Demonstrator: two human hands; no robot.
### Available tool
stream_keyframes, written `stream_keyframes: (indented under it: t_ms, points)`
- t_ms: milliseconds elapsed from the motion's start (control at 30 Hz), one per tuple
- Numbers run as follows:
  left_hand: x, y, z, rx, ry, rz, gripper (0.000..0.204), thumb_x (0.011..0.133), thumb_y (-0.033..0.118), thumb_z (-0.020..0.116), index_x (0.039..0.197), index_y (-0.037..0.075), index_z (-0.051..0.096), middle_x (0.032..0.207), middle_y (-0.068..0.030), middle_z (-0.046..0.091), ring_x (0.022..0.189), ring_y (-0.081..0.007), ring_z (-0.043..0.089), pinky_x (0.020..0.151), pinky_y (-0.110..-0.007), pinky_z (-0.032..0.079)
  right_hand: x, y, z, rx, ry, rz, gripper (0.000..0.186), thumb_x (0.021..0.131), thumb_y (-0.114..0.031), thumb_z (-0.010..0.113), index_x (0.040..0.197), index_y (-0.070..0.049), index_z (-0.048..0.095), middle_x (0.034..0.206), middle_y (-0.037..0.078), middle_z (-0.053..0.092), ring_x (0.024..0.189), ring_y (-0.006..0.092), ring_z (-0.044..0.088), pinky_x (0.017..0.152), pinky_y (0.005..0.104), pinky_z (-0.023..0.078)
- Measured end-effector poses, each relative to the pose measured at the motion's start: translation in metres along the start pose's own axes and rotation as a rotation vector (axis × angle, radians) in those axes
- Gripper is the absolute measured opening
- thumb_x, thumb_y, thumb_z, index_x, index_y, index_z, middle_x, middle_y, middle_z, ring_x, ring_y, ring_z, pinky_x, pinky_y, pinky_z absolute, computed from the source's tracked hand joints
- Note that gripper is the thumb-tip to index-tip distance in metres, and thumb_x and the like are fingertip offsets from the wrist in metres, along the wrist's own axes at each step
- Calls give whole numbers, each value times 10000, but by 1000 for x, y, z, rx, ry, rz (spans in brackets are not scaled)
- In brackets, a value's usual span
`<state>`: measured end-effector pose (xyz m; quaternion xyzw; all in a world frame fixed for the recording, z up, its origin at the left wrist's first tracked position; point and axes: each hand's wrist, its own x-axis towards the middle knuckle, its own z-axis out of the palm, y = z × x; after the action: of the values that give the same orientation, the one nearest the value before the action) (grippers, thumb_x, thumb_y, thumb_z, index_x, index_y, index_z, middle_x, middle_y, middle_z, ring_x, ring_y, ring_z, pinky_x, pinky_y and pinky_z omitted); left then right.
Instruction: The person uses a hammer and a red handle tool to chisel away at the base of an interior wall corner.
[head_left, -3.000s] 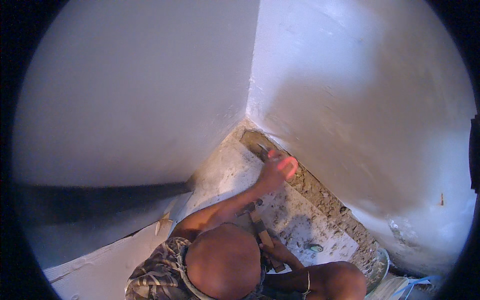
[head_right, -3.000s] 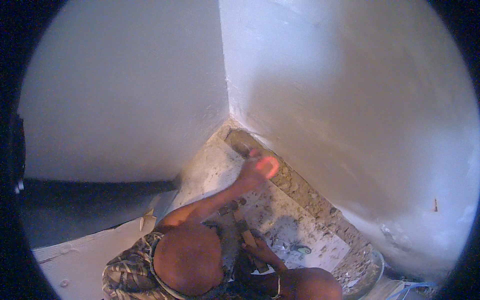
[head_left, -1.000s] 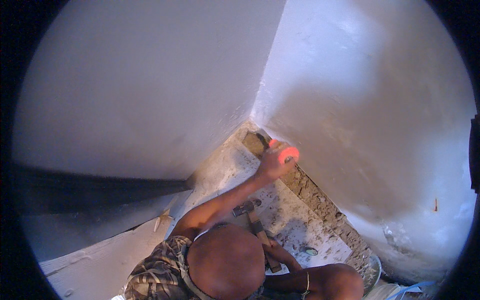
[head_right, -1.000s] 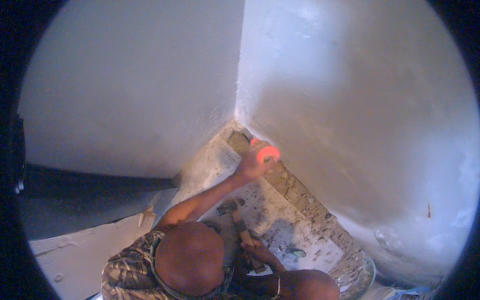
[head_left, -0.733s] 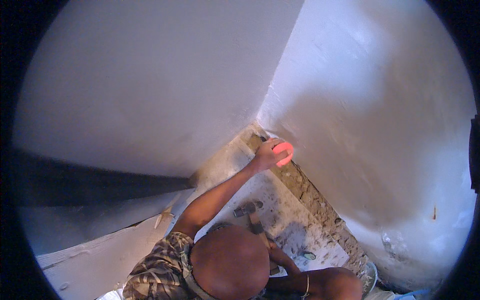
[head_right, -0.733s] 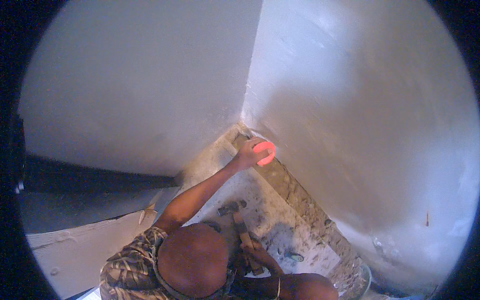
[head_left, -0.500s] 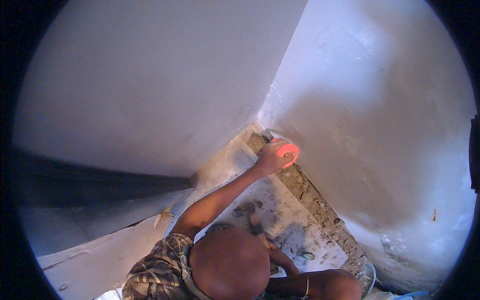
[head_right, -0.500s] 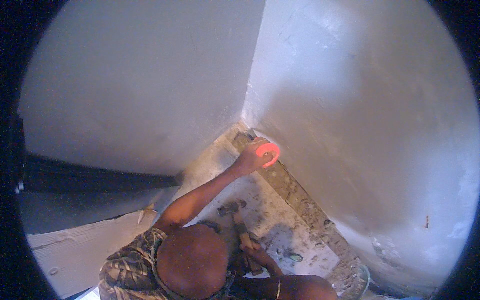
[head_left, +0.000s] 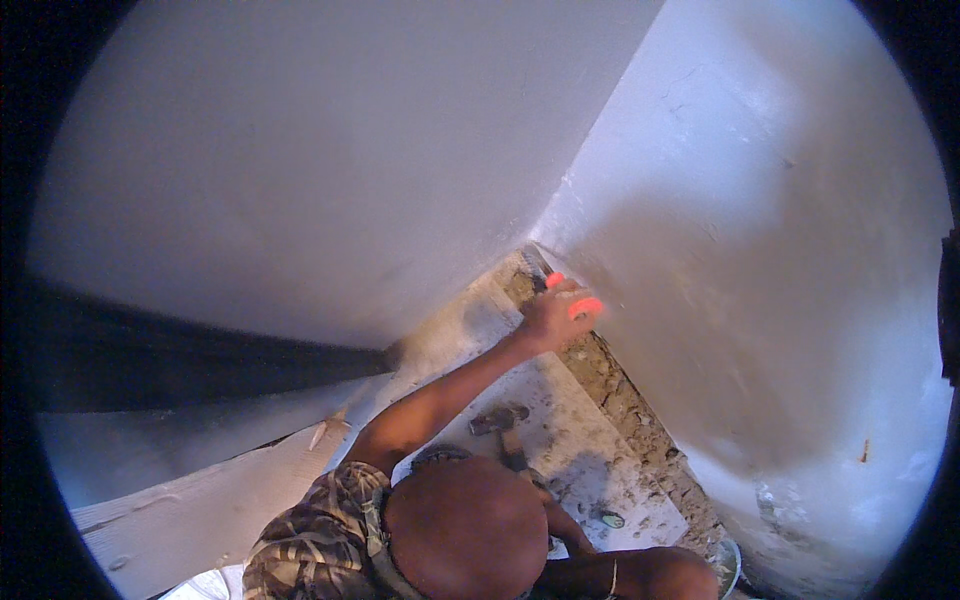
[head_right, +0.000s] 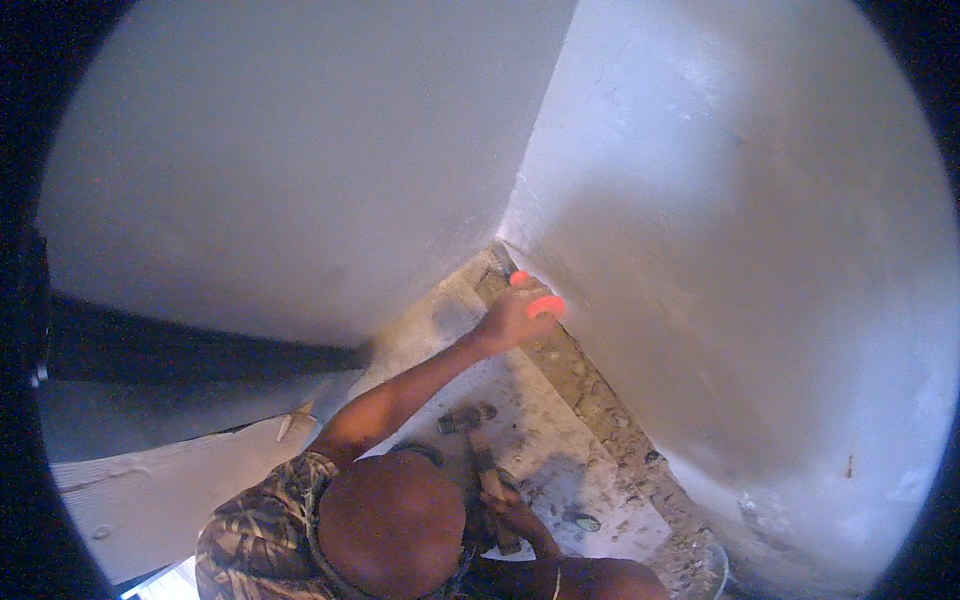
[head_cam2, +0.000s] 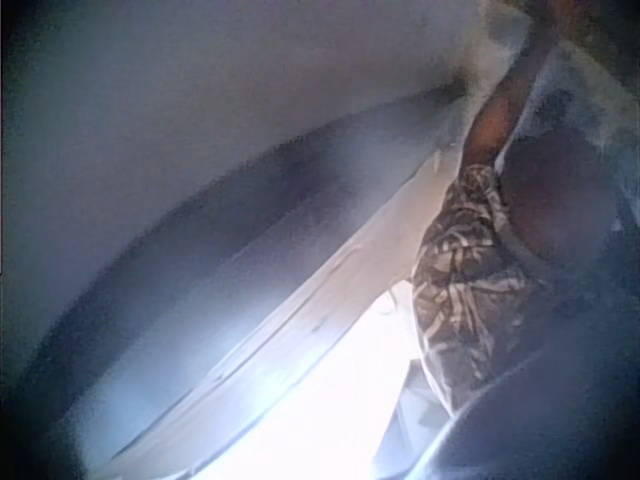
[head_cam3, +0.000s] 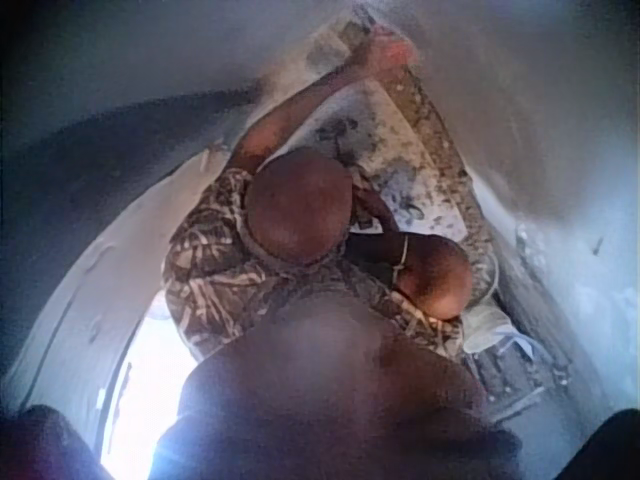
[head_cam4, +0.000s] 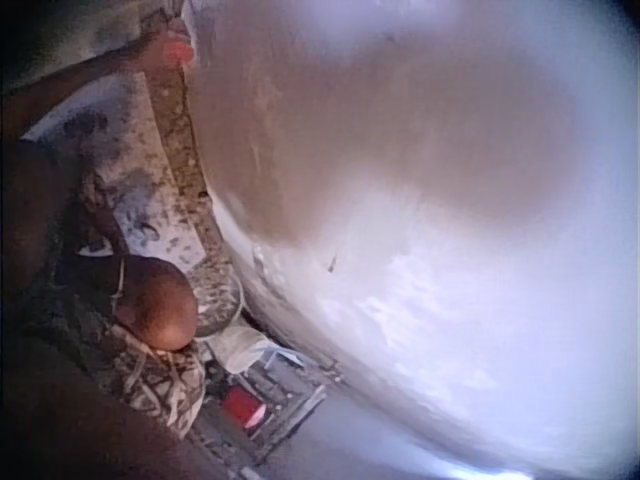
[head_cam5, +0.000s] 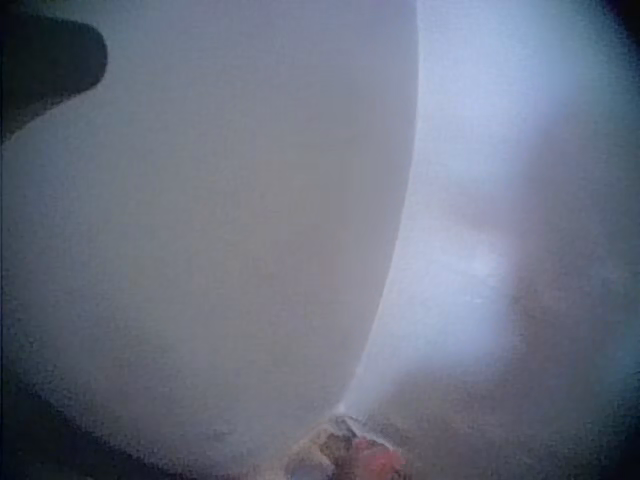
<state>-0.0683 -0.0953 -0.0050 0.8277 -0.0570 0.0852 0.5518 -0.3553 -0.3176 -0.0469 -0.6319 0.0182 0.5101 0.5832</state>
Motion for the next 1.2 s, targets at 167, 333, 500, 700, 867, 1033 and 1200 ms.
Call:
stream_keyframes:
  t_ms: [167,333,500,700,867,1033,1200]
  points:
    - [13,-36,9,24,-59,-62,377,764,318,641,1049,72,633,996,-162,630,962,-348,593,849,-418,466,-3,-32,6,67,-1,182,283,930,-334,558,1012,-65,531,731,13,567,596,140,573,558,302,483]
    - [3,-7,14,32,42,67,309,796,301,616,999,68,639,947,-158,633,936,-344,589,865,-408,446,1,20,-6,65,-13,56,334,929,-350,554,1082,-55,522,758,30,579,591,157,585,549,312,491]
    - [5,-20,6,54,-32,-12,310,779,309,606,980,76,637,931,-149,634,911,-329,604,769,-437,477,-2,-1,-3,150,-37,223,350,926,-367,558,1092,-59,534,790,27,590,638,148,586,581,307,492]
    - [-1,24,6,-39,73,35,280,779,313,593,948,95,640,905,-153,639,870,-330,611,768,-417,477,3,22,-1,131,-17,29,349,926,-377,557,1083,-66,534,778,24,586,608,141,580,549,297,488]
    - [15,-4,-10,-113,-83,-114,307,791,303,598,978,62,626,905,-150,641,881,-308,613,774,-397,480,-4,-16,1,79,-27,60,336,929,-389,549,1030,-69,535,761,23,584,597,138,576,543,298,487]
    - [8,4,-13,-465,-83,-225,332,784,280,612,1021,47,620,942,-148,635,926,-292,608,792,-394,482,-12,-25,6,179,-19,151,325,929,-392,548,991,-75,514,707,25,570,543,146,569,502,302,480]
    - [8,14,-6,-167,33,38,334,782,272,625,1011,28,618,971,-159,630,913,-310,607,810,-388,479,-15,-51,8,199,16,248,305,937,-367,542,998,-69,520,713,30,574,547,146,570,509,304,484]
